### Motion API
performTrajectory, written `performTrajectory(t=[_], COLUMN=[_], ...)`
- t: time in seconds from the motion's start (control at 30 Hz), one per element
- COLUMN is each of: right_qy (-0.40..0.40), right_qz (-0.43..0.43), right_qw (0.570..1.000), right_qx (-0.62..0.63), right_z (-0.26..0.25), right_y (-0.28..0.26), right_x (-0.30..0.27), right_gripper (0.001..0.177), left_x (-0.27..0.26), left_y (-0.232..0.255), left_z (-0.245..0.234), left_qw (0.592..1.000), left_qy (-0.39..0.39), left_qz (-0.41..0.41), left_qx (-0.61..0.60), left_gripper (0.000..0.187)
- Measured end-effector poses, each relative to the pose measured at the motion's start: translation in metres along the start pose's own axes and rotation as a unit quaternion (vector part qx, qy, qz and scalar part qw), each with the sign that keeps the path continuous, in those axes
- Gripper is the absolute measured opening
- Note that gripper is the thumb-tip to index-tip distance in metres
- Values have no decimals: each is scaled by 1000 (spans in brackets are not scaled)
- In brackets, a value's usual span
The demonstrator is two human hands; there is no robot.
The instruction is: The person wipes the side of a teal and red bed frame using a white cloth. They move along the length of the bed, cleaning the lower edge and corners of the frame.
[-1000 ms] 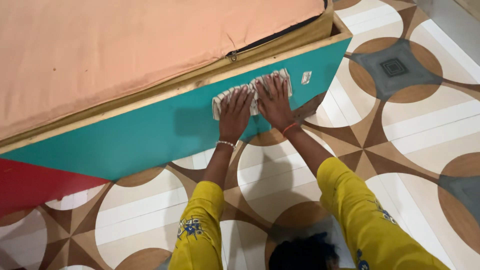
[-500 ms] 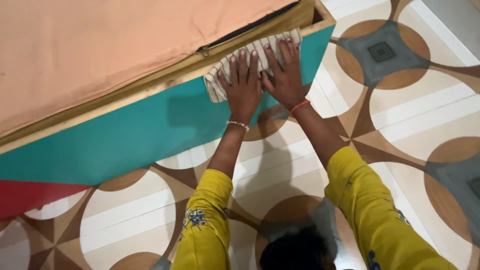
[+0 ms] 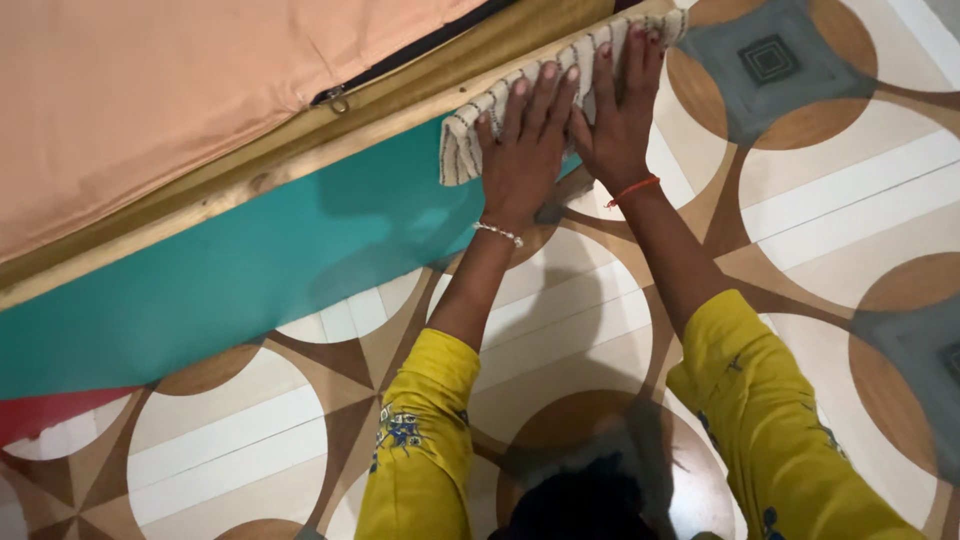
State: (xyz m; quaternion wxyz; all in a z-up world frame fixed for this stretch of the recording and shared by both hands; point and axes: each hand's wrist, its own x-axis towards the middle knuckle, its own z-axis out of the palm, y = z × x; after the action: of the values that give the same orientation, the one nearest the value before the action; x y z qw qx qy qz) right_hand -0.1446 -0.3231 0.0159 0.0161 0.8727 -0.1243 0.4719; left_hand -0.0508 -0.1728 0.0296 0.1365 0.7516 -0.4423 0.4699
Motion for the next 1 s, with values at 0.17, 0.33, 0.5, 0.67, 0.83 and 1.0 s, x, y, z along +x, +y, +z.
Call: performTrajectory(t=[0.17, 0.33, 0.5, 0.67, 0.83, 1.0], right_qy=[19, -2, -32, -89, -91, -90], right_qz=[26, 61, 48, 38, 5, -50], right_qw=[999, 998, 998, 995, 995, 995], right_qx=[24, 19, 26, 30, 50, 12], right_z=[17, 35, 49, 57, 73, 87], right_y=[8, 7, -12, -49, -98, -158], right_x=[-21, -54, -89, -115, -119, -96], right_gripper=[79, 80, 86, 92, 96, 94], left_x=[-11, -30, -59, -95, -132, -157], left_y=[2, 5, -10, -44, -93, -156], left_z=[9, 20, 26, 22, 7, -38], left_qw=[999, 994, 988, 969, 968, 969], left_qy=[-16, -16, -72, -96, -128, -195], left_qz=[48, 88, 138, 210, 211, 150], left_qx=[11, 58, -7, 86, 50, 21], left_gripper=[59, 58, 63, 62, 62, 64])
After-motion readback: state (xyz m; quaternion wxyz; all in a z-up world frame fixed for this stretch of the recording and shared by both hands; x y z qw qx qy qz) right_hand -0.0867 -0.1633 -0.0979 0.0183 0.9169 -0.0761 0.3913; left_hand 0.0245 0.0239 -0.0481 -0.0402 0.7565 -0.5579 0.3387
